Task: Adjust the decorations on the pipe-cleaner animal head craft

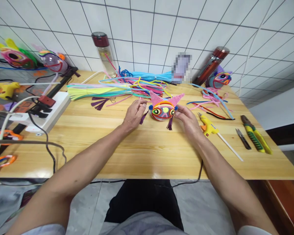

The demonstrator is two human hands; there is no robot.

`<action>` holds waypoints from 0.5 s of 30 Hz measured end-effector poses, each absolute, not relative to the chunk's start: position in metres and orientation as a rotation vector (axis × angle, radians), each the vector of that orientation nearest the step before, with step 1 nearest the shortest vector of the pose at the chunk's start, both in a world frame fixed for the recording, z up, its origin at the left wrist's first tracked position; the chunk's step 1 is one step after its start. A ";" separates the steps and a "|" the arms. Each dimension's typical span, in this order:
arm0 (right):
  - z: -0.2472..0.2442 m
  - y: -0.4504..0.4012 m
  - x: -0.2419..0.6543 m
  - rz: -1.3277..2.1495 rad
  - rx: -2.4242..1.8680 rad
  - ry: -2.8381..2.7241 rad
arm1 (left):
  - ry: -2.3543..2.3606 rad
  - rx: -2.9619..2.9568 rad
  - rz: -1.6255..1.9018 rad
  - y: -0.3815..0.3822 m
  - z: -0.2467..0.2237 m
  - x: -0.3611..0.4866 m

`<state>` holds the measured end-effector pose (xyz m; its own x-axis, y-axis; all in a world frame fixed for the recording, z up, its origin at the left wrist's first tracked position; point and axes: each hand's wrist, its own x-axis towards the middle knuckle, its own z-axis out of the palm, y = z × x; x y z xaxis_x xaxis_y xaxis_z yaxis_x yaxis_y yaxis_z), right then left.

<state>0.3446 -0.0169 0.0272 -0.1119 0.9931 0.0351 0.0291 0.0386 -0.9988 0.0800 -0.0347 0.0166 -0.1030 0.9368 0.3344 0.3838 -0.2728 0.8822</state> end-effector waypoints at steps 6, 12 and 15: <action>0.027 -0.017 0.344 1.257 -1.133 -1.376 | 1.449 1.645 1.347 -0.032 0.011 0.079; 0.025 -0.015 0.345 1.275 -1.118 -1.377 | 1.440 1.718 1.343 -0.032 0.013 0.079; 0.024 -0.014 0.347 1.249 -1.150 -1.335 | 1.444 1.720 1.337 -0.032 0.013 0.079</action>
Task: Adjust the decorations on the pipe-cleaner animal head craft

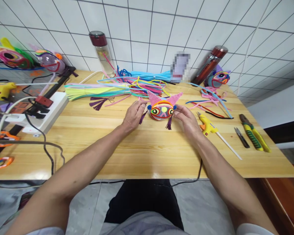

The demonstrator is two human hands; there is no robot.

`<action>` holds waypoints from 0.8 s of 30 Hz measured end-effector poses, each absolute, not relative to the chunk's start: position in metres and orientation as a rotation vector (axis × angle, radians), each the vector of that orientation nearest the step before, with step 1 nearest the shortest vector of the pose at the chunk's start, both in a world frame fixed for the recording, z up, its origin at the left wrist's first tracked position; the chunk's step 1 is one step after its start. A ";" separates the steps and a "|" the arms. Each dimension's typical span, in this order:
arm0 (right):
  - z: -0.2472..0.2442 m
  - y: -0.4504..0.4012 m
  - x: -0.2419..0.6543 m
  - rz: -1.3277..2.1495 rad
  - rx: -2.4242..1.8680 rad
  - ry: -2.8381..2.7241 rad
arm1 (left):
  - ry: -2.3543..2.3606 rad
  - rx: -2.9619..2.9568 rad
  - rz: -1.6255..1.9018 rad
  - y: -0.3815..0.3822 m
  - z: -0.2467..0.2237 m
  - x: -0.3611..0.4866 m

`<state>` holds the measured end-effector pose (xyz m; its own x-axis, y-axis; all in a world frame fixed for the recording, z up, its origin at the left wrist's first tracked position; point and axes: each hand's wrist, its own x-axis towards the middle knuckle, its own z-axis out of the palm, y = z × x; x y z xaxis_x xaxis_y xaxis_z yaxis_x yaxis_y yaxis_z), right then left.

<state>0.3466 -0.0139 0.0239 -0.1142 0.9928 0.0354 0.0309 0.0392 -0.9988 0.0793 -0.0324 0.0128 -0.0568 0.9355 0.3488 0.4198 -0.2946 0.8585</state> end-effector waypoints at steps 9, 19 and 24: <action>0.022 -0.013 0.347 1.243 -1.151 -1.327 | 1.452 1.699 1.324 -0.031 0.008 0.078; 0.011 -0.006 0.354 1.190 -1.152 -1.345 | 1.449 1.745 1.328 -0.029 0.008 0.079; 0.010 -0.005 0.354 1.179 -1.175 -1.339 | 1.453 1.757 1.335 -0.027 0.005 0.077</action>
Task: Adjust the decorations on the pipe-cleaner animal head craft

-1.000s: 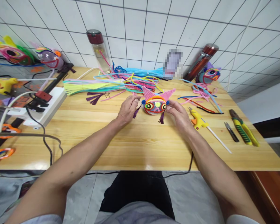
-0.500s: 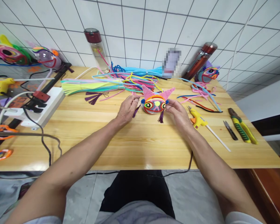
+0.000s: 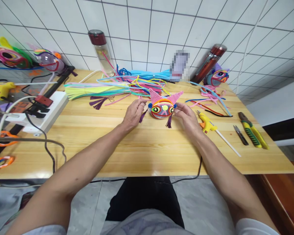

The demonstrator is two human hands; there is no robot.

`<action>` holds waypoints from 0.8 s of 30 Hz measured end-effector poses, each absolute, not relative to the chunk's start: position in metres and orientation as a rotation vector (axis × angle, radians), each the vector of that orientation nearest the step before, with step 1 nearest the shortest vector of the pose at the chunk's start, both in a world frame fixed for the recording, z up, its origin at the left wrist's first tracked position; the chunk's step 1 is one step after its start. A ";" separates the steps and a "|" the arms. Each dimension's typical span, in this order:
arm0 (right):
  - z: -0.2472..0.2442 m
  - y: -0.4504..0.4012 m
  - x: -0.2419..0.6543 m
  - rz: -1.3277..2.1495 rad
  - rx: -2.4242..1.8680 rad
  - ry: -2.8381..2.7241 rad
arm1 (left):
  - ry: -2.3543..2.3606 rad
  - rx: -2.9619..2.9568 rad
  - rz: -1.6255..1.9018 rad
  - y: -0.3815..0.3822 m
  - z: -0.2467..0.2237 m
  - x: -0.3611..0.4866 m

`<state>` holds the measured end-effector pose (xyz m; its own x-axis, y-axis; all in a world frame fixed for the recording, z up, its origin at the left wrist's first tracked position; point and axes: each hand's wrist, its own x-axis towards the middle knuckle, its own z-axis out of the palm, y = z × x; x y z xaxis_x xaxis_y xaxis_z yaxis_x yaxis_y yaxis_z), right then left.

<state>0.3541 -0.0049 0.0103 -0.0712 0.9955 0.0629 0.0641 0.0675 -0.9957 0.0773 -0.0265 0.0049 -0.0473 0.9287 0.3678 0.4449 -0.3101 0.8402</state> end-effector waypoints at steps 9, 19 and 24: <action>0.015 -0.006 0.355 1.130 -1.197 -1.420 | 1.445 1.739 1.315 -0.027 0.005 0.077; 0.024 -0.010 0.351 1.147 -1.234 -1.361 | 1.420 1.797 1.282 -0.031 0.010 0.077; 0.024 -0.011 0.350 1.144 -1.237 -1.353 | 1.417 1.809 1.276 -0.031 0.009 0.077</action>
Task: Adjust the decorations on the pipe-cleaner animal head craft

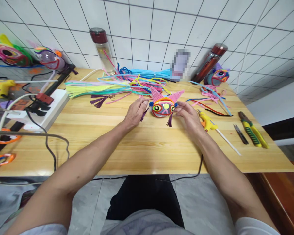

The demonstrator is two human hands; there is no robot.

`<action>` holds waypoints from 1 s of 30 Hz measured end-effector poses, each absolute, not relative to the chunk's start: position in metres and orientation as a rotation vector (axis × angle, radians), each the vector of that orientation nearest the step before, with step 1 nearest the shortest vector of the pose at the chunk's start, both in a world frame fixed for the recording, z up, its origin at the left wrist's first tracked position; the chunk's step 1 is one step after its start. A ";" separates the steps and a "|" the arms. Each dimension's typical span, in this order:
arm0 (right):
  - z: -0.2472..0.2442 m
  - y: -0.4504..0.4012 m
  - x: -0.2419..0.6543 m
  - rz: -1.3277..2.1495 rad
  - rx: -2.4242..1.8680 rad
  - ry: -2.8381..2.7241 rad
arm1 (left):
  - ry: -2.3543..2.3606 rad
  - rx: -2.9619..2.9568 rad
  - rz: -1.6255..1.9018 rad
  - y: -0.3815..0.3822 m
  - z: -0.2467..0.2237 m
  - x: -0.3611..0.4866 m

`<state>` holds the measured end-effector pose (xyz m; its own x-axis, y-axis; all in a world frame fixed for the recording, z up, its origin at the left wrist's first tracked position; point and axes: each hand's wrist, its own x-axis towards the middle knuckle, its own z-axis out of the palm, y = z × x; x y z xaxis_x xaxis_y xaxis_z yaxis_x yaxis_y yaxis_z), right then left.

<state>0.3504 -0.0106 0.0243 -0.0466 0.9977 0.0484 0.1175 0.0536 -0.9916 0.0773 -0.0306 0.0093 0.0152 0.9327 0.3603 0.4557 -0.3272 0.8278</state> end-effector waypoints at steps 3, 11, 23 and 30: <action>0.024 -0.010 0.351 1.140 -1.237 -1.356 | 1.420 1.811 1.275 -0.030 0.009 0.077; 0.022 -0.008 0.354 1.137 -1.239 -1.379 | 1.407 1.795 1.272 -0.030 0.010 0.077; 0.019 -0.006 0.355 1.123 -1.245 -1.396 | 1.425 1.804 1.251 -0.030 0.010 0.076; 0.022 -0.007 0.353 1.141 -1.236 -1.369 | 1.426 1.803 1.233 -0.031 0.012 0.077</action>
